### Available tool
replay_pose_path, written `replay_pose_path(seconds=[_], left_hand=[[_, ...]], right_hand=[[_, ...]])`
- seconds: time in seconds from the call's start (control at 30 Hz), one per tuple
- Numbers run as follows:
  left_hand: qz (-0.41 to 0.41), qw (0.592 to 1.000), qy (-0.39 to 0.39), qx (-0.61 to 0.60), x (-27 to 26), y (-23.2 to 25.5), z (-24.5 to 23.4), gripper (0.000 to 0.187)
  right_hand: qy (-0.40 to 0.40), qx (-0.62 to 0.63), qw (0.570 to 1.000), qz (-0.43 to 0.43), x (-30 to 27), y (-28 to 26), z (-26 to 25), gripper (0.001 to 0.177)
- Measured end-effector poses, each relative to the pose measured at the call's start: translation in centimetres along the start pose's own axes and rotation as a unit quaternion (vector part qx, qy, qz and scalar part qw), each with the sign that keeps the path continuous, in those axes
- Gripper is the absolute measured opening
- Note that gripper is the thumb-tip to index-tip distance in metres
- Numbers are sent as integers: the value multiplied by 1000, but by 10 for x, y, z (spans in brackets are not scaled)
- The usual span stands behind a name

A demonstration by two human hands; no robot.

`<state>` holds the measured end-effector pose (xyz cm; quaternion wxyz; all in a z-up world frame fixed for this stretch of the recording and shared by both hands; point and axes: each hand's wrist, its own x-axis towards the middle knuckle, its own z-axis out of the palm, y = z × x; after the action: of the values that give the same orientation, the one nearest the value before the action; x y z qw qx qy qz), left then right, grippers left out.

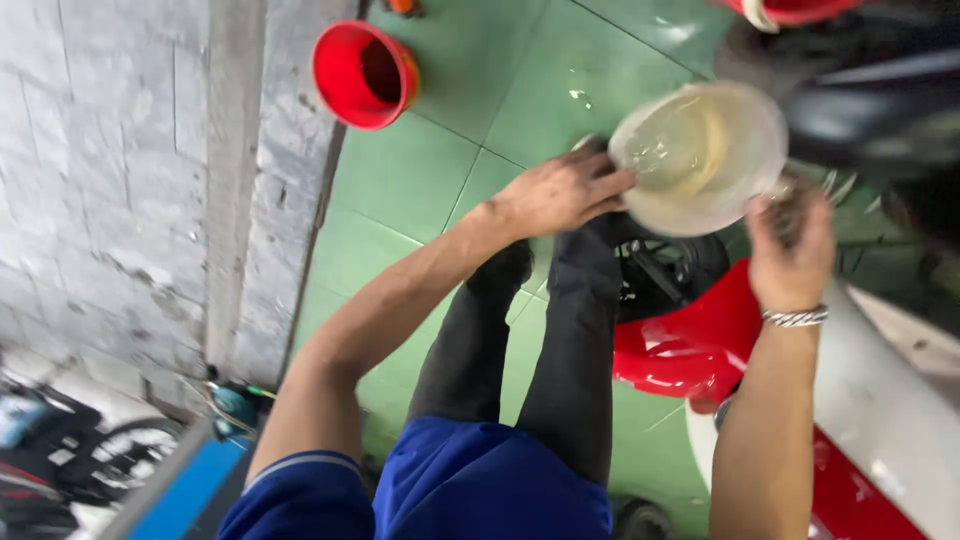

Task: The person pours water from a jug into a red bucket and carries it through a garage. They then use a screwdriver to remove a screw from a black motorcycle part, likely a side mirror housing, and separate the components.

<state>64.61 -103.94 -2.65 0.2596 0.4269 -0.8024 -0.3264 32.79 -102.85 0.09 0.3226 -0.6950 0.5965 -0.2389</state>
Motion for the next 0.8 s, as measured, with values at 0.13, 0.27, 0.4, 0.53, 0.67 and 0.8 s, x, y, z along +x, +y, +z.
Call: replay_pose_path(seconds=[0.13, 0.27, 0.4, 0.53, 0.67, 0.8], left_hand=[[-48, 997, -37, -41, -106, -38, -19, 30], [-196, 974, -9, -113, -204, -86, -46, 38], [-270, 949, 119, -112, -291, -140, -28, 44], [-459, 836, 266, -142, -364, -202, 9, 52], [-512, 788, 311, -144, -418, -229, 25, 37], [-550, 767, 279, -175, -465, -257, 34, 30]], right_hand=[[-232, -13, 963, 134, -5, -16, 71, 44], [-336, -25, 938, 84, 24, -60, 174, 55], [-326, -77, 941, 43, 36, -75, 312, 53], [-314, -173, 933, 42, 52, -88, 445, 63], [-293, -217, 931, 19, 64, -91, 541, 64], [-312, -285, 906, 34, 79, -114, 599, 62]])
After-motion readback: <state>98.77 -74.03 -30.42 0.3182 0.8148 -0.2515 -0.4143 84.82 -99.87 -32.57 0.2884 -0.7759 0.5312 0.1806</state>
